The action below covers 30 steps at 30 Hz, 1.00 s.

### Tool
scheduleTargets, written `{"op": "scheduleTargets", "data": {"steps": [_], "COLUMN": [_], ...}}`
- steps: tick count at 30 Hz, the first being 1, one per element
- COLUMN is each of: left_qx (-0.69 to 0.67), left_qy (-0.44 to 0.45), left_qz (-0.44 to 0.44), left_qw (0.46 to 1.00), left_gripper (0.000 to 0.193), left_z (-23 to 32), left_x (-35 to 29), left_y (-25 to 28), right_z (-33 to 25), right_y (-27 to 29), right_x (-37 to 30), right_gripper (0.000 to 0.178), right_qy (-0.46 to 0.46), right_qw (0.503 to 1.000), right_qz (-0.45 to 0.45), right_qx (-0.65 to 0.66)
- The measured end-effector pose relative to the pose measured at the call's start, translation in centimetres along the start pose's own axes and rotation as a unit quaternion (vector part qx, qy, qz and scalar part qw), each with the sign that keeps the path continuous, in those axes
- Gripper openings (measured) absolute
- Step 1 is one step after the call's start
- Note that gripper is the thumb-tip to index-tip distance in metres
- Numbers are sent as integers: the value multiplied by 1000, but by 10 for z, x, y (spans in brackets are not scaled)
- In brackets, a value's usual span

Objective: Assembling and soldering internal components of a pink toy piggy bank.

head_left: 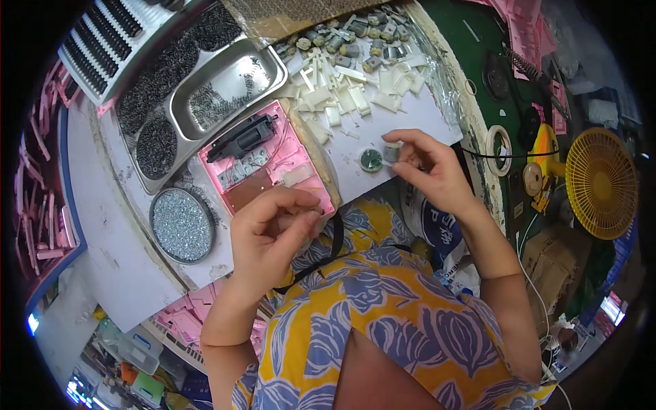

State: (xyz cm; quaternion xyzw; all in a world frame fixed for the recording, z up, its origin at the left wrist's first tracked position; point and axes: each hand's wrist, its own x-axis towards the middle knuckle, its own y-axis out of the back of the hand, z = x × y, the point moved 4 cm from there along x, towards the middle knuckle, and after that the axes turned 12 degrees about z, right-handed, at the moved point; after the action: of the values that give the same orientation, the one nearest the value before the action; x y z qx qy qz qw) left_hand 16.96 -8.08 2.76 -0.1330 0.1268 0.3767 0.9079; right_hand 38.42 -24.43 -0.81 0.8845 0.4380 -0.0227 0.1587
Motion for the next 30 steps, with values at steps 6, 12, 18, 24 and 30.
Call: {"op": "scheduleTargets", "data": {"steps": [6, 12, 18, 24, 30], "left_qx": [108, 105, 75, 68, 65], "left_qy": [-154, -148, -107, -113, -116], "left_qz": [-21, -1, 28, 18, 20], "left_qw": [982, 983, 991, 991, 991], "left_gripper": [13, 23, 41, 42, 41], "left_z": [-1, -11, -16, -16, -14], "left_x": [1, 0, -6, -6, -8], "left_y": [3, -2, -5, -10, -7], "right_z": [-15, -28, -37, -42, -42], "right_y": [-17, -35, -26, -62, -72], "right_x": [7, 7, -2, -16, -12], "right_gripper": [40, 43, 45, 51, 50], "right_qy": [91, 236, -44, -121, -147], "right_qw": [975, 899, 997, 951, 947], "right_qz": [-7, -2, -51, -108, -143], "right_qx": [-203, -369, 28, 262, 249]}}
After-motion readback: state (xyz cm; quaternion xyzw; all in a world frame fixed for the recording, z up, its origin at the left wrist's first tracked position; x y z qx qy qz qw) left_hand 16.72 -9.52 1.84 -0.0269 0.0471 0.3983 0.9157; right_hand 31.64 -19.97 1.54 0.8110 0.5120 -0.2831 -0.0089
